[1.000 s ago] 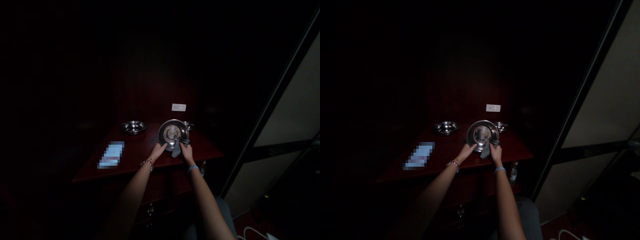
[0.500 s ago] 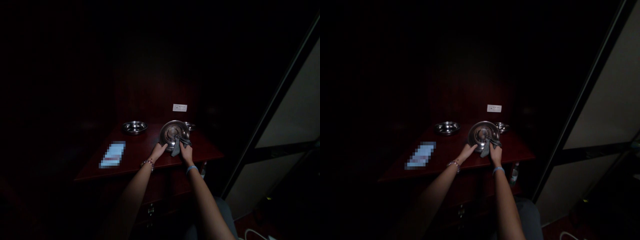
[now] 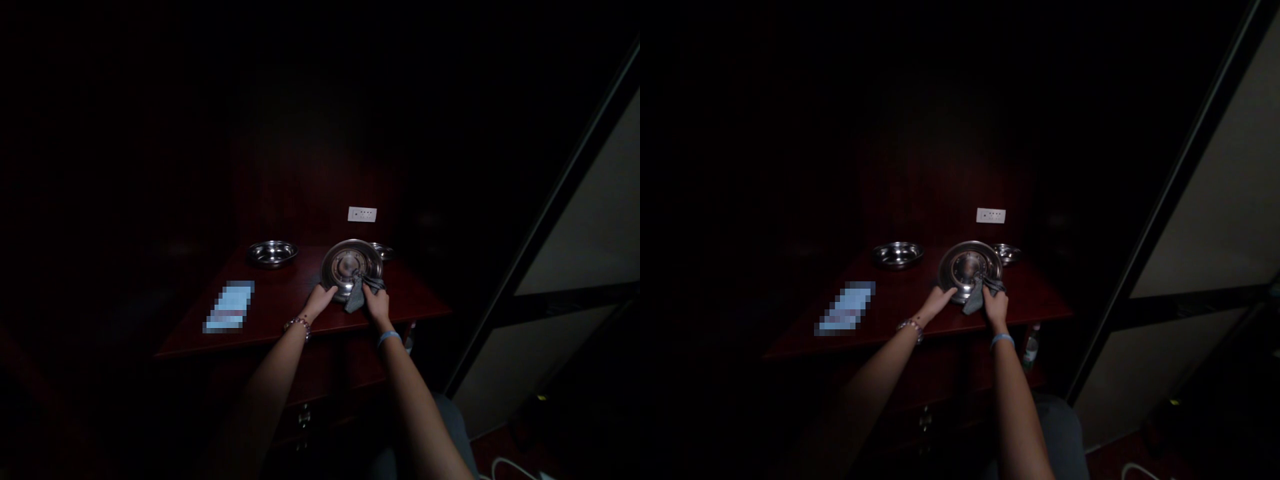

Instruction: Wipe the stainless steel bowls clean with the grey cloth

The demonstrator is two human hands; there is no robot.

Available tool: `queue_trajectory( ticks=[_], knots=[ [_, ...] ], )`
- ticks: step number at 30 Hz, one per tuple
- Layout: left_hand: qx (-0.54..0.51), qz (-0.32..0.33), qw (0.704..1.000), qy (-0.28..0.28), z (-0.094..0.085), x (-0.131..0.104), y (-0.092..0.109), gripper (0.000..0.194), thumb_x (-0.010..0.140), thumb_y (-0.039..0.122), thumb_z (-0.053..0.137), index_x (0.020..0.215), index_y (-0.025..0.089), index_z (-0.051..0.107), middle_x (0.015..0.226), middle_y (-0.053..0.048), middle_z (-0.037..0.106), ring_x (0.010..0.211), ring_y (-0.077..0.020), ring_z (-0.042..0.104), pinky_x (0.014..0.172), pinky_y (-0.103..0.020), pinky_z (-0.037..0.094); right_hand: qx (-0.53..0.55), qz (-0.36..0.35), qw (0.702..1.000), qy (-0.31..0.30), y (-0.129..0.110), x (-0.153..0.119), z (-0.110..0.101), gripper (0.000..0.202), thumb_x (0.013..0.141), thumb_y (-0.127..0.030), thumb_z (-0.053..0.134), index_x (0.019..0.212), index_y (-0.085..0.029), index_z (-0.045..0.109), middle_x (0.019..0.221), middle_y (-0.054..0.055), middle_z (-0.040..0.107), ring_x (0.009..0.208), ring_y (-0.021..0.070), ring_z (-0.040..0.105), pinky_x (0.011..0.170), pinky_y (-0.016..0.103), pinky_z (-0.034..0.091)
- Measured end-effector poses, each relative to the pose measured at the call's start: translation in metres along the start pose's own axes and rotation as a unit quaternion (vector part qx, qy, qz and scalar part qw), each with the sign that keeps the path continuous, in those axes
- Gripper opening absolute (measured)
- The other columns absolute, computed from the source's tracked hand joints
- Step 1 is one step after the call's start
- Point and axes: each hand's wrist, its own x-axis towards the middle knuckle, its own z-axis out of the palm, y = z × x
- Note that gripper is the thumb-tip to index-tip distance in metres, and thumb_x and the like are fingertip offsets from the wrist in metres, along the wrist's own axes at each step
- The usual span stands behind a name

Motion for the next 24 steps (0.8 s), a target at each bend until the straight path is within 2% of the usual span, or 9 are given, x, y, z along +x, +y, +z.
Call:
queue_trajectory(
  ticks=[12,24],
  knots=[
    [0.001,0.005,1.0,-0.015,-0.0005,0.0017,-0.0021,0.026,0.085,0.02,0.061,0.106,0.012,0.075,0.117,-0.013,0.078,0.111,-0.0253,0.072,0.107,-0.039,0.051,0.017,-0.016,1.0,-0.013,-0.0028,-0.0014,-0.002,0.046,0.087,-0.05,0.061,0.108,-0.014,0.079,0.108,0.013,0.08,0.105,0.0294,0.075,0.09,0.035,0.056],
    [-0.032,0.026,0.999,-0.026,-0.0005,-0.0006,0.0011,0.035,0.085,0.023,0.062,0.116,0.012,0.072,0.128,-0.014,0.074,0.122,-0.0265,0.068,0.113,-0.042,0.046,0.011,0.001,1.0,-0.009,-0.0054,-0.0026,-0.0027,0.044,0.088,-0.049,0.06,0.109,-0.015,0.079,0.108,0.013,0.08,0.106,0.028,0.074,0.093,0.033,0.055]
  ],
)
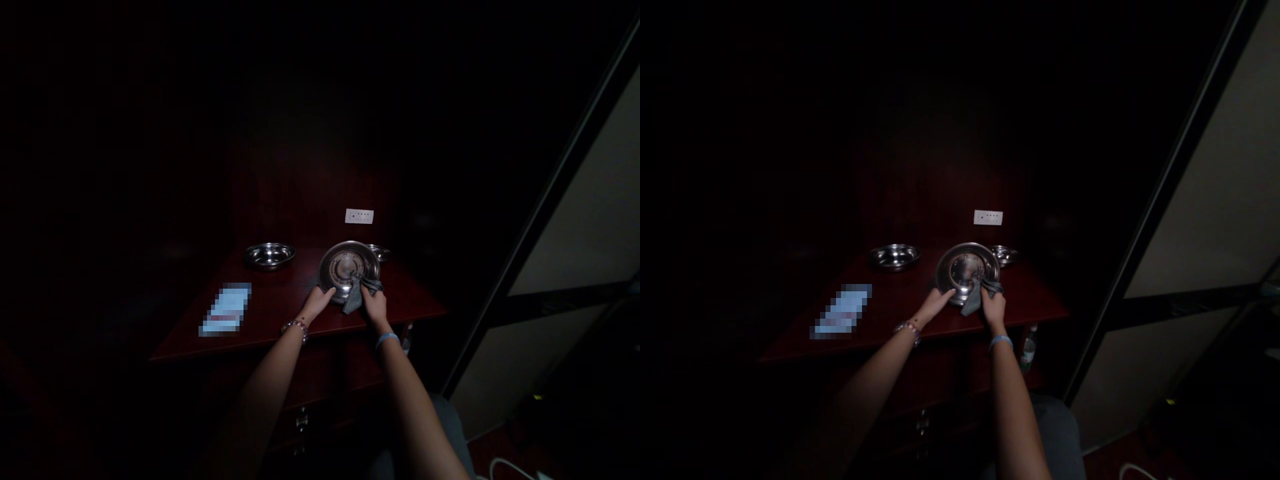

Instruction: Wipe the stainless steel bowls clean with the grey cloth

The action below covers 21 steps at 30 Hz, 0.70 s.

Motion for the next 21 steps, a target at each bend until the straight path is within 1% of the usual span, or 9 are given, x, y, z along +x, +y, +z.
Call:
queue_trajectory(
  ticks=[5,8,13,16,18,21],
  knots=[
    [0.005,0.008,1.0,-0.026,0.0,-0.004,0.007,0.04,0.081,0.025,0.069,0.119,0.015,0.072,0.122,-0.012,0.076,0.127,-0.0262,0.065,0.117,-0.042,0.043,0.006,0.005,1.0,0.006,0.0,0.0,0.0,0.042,0.088,-0.047,0.06,0.107,-0.015,0.08,0.106,0.013,0.08,0.105,0.0286,0.075,0.092,0.034,0.056],
    [0.007,0.004,1.0,-0.022,0.001,-0.004,0.009,0.046,0.077,0.021,0.071,0.123,0.017,0.071,0.119,-0.01,0.078,0.129,-0.0262,0.064,0.118,-0.042,0.041,0.003,0.005,1.0,0.004,-0.001,-0.001,-0.001,0.041,0.088,-0.046,0.06,0.107,-0.015,0.079,0.106,0.013,0.08,0.106,0.0282,0.075,0.092,0.033,0.056],
    [-0.012,-0.006,1.0,0.016,0.003,0.002,0.005,0.053,0.075,0.016,0.071,0.127,0.015,0.067,0.121,-0.012,0.076,0.125,-0.0276,0.065,0.117,-0.045,0.042,-0.003,-0.006,1.0,-0.001,-0.001,-0.001,0.0,0.042,0.088,-0.047,0.06,0.105,-0.015,0.08,0.106,0.013,0.08,0.105,0.0281,0.075,0.092,0.033,0.056],
    [-0.033,-0.019,0.997,0.06,0.002,0.005,0.001,0.052,0.076,0.013,0.068,0.128,0.013,0.065,0.127,-0.014,0.074,0.123,-0.0268,0.066,0.115,-0.043,0.044,0.012,-0.012,1.0,-0.007,-0.001,-0.001,0.0,0.042,0.088,-0.047,0.059,0.107,-0.015,0.079,0.108,0.012,0.08,0.105,0.0274,0.075,0.092,0.033,0.056],
    [-0.039,-0.028,0.994,0.093,0.001,0.006,-0.001,0.045,0.082,0.015,0.063,0.127,0.013,0.065,0.129,-0.014,0.072,0.121,-0.025,0.067,0.112,-0.04,0.047,0.019,-0.011,1.0,-0.005,-0.001,-0.001,0.0,0.041,0.087,-0.046,0.059,0.107,-0.015,0.079,0.107,0.012,0.08,0.105,0.0274,0.075,0.093,0.033,0.056],
    [-0.032,-0.016,0.992,0.121,-0.003,0.004,-0.001,0.035,0.094,0.027,0.055,0.124,0.014,0.066,0.131,-0.014,0.072,0.121,-0.0239,0.068,0.109,-0.037,0.049,0.019,-0.007,1.0,0.004,-0.003,-0.001,0.0,0.039,0.086,-0.045,0.061,0.104,-0.016,0.079,0.106,0.012,0.08,0.106,0.0277,0.074,0.093,0.033,0.056]
  ],
)
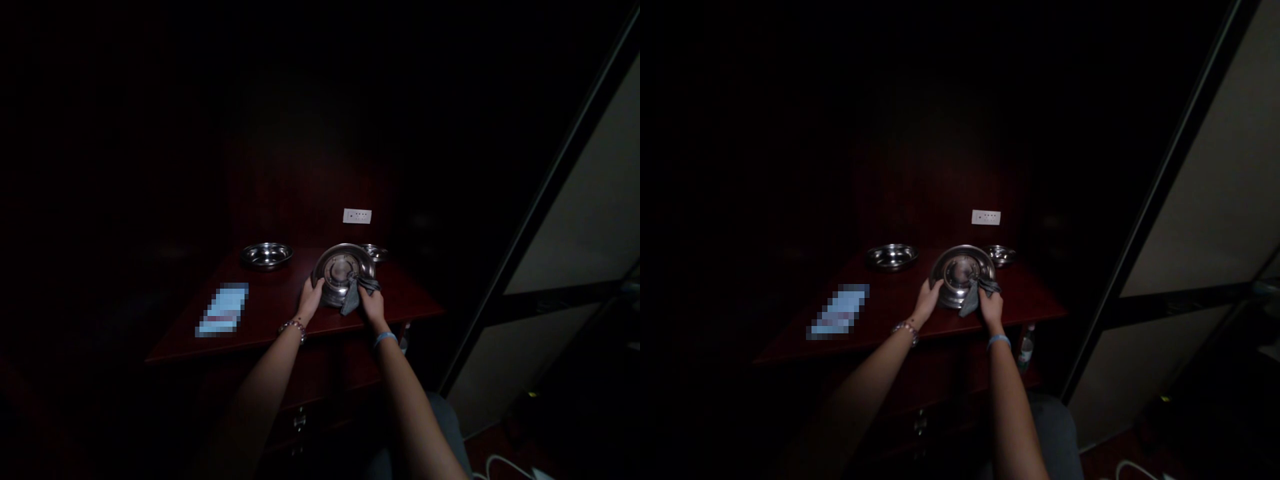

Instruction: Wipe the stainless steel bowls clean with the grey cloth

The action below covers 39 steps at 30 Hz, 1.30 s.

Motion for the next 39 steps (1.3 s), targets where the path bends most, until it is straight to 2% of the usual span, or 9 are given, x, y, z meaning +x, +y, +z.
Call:
queue_trajectory(
  ticks=[6,11,15,19,21,26,31,35,39],
  knots=[
    [-0.011,0.045,0.999,-0.025,0.001,-0.005,0.007,0.047,0.097,0.046,0.055,0.134,0.017,0.06,0.141,-0.013,0.066,0.13,-0.0224,0.062,0.113,-0.034,0.045,0.037,0.008,0.999,0.016,0.001,0.001,0.0,0.041,0.085,-0.045,0.062,0.11,-0.016,0.077,0.112,0.013,0.079,0.109,0.0272,0.074,0.095,0.034,0.055],
    [-0.046,0.072,0.994,-0.068,0.006,-0.01,0.01,0.063,0.086,0.041,0.071,0.141,0.018,0.049,0.145,-0.014,0.061,0.133,-0.0218,0.059,0.118,-0.036,0.04,0.026,0.02,0.999,0.037,0.005,0.003,0.0,0.041,0.085,-0.046,0.061,0.106,-0.015,0.078,0.112,0.013,0.079,0.107,0.0277,0.075,0.094,0.033,0.056],
    [-0.033,0.064,0.992,-0.099,0.005,-0.014,0.011,0.071,0.078,0.035,0.079,0.14,0.016,0.051,0.144,-0.015,0.062,0.133,-0.0227,0.059,0.118,-0.038,0.04,0.033,0.02,0.998,0.047,0.007,0.004,0.0,0.043,0.085,-0.047,0.06,0.108,-0.015,0.078,0.112,0.013,0.079,0.11,0.0273,0.074,0.095,0.033,0.056],
    [0.012,0.041,0.983,-0.181,0.003,-0.014,0.012,0.05,0.075,0.035,0.08,0.12,0.015,0.069,0.13,-0.014,0.072,0.125,-0.0272,0.065,0.114,-0.041,0.046,0.04,0.019,0.998,0.045,0.008,0.005,0.0,0.045,0.085,-0.047,0.06,0.11,-0.014,0.077,0.115,0.014,0.078,0.111,0.0279,0.073,0.095,0.034,0.056],
    [0.038,0.028,0.98,-0.195,0.002,-0.014,0.012,0.036,0.077,0.035,0.077,0.107,0.016,0.075,0.119,-0.012,0.078,0.118,-0.0287,0.069,0.111,-0.042,0.049,0.034,0.02,0.998,0.042,0.008,0.005,0.001,0.044,0.086,-0.047,0.06,0.109,-0.014,0.078,0.114,0.014,0.078,0.111,0.0285,0.074,0.096,0.035,0.056],
    [0.067,0.023,0.982,-0.175,0.002,-0.011,0.01,0.025,0.079,0.03,0.071,0.1,0.018,0.078,0.108,-0.008,0.081,0.112,-0.0271,0.072,0.108,-0.039,0.051,0.028,0.015,0.999,0.037,0.005,0.003,0.001,0.043,0.086,-0.047,0.06,0.109,-0.015,0.078,0.112,0.014,0.079,0.11,0.0284,0.074,0.095,0.034,0.056],
    [0.059,0.01,0.989,-0.132,0.004,-0.005,0.001,0.026,0.085,0.033,0.066,0.103,0.016,0.075,0.113,-0.011,0.079,0.111,-0.0272,0.072,0.104,-0.039,0.052,0.025,0.011,0.999,0.029,0.002,0.001,0.0,0.043,0.086,-0.047,0.06,0.109,-0.016,0.078,0.111,0.012,0.079,0.109,0.0277,0.074,0.095,0.034,0.056],
    [0.039,0.003,0.997,-0.071,0.004,-0.001,-0.003,0.032,0.093,0.039,0.057,0.108,0.014,0.071,0.118,-0.014,0.077,0.114,-0.0263,0.07,0.103,-0.037,0.052,0.024,0.01,0.999,0.028,0.002,0.001,-0.001,0.044,0.085,-0.047,0.06,0.109,-0.015,0.078,0.114,0.013,0.079,0.11,0.0283,0.074,0.096,0.034,0.055],
    [0.012,0.033,0.998,-0.042,0.003,0.0,0.0,0.042,0.099,0.042,0.047,0.121,0.013,0.067,0.126,-0.016,0.073,0.118,-0.0253,0.068,0.104,-0.036,0.051,0.017,0.014,1.0,0.018,0.003,0.001,-0.001,0.044,0.084,-0.048,0.061,0.108,-0.016,0.078,0.111,0.012,0.079,0.11,0.0278,0.073,0.095,0.033,0.055]
  ],
)
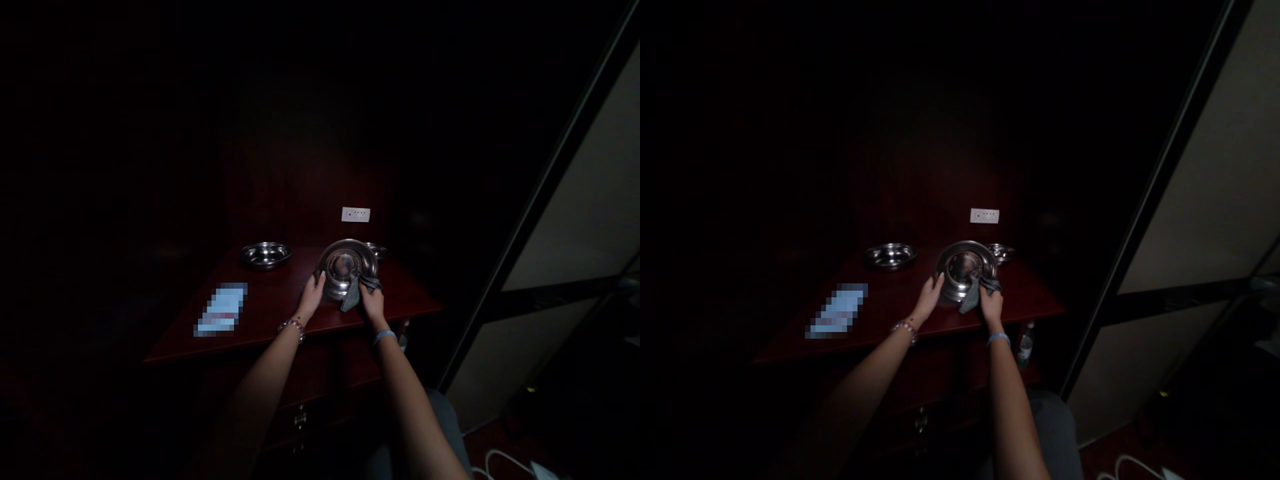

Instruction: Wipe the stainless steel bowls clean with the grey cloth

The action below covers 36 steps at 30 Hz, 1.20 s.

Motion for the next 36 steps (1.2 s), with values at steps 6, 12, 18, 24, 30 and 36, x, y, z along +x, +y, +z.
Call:
queue_trajectory(
  ticks=[6,12,18,24,30,36],
  knots=[
    [-0.005,0.013,1.0,0.008,-0.001,-0.002,0.003,0.047,0.101,0.045,0.044,0.131,0.014,0.062,0.135,-0.017,0.069,0.125,-0.025,0.065,0.11,-0.035,0.047,-0.017,0.001,1.0,-0.001,0.0,0.001,-0.001,0.041,0.086,-0.047,0.06,0.105,-0.016,0.078,0.111,0.013,0.079,0.108,0.0276,0.074,0.094,0.033,0.055],
    [-0.034,0.015,0.999,-0.005,0.001,-0.004,0.003,0.055,0.09,0.045,0.065,0.136,0.015,0.057,0.142,-0.014,0.065,0.13,-0.0231,0.062,0.114,-0.036,0.044,-0.025,0.005,1.0,0.015,0.001,0.001,-0.001,0.038,0.086,-0.045,0.061,0.104,-0.016,0.079,0.11,0.013,0.079,0.109,0.0284,0.074,0.094,0.033,0.055],
    [-0.022,0.01,0.99,-0.141,0.001,-0.006,0.0,0.048,0.076,0.04,0.078,0.117,0.015,0.072,0.132,-0.014,0.072,0.124,-0.0293,0.066,0.115,-0.045,0.045,-0.011,0.017,1.0,0.01,0.005,0.004,0.001,0.039,0.086,-0.046,0.062,0.103,-0.015,0.079,0.111,0.015,0.079,0.109,0.0298,0.074,0.093,0.034,0.055],
    [0.016,0.029,0.994,-0.102,-0.002,-0.004,-0.005,0.042,0.08,0.028,0.072,0.12,0.014,0.07,0.129,-0.014,0.072,0.13,-0.0292,0.061,0.117,-0.046,0.041,-0.001,0.013,1.0,0.01,0.006,0.003,0.001,0.039,0.085,-0.047,0.063,0.105,-0.017,0.079,0.113,0.013,0.079,0.11,0.0295,0.073,0.093,0.034,0.054],
    [0.004,0.053,0.996,-0.069,0.0,0.0,-0.012,0.051,0.082,0.023,0.068,0.132,0.014,0.06,0.14,-0.017,0.064,0.132,-0.0277,0.058,0.118,-0.045,0.039,0.005,0.0,1.0,0.003,0.003,0.002,0.001,0.037,0.085,-0.046,0.063,0.104,-0.018,0.079,0.11,0.012,0.08,0.109,0.0292,0.074,0.093,0.034,0.055],
    [-0.025,0.047,0.999,0.0,0.001,0.004,-0.012,0.04,0.09,0.031,0.061,0.126,0.016,0.061,0.129,-0.014,0.07,0.12,-0.0246,0.065,0.111,-0.041,0.045,-0.007,0.004,1.0,0.003,0.003,0.002,0.0,0.038,0.085,-0.045,0.062,0.105,-0.018,0.078,0.111,0.013,0.079,0.11,0.0294,0.073,0.095,0.035,0.054]
  ],
)
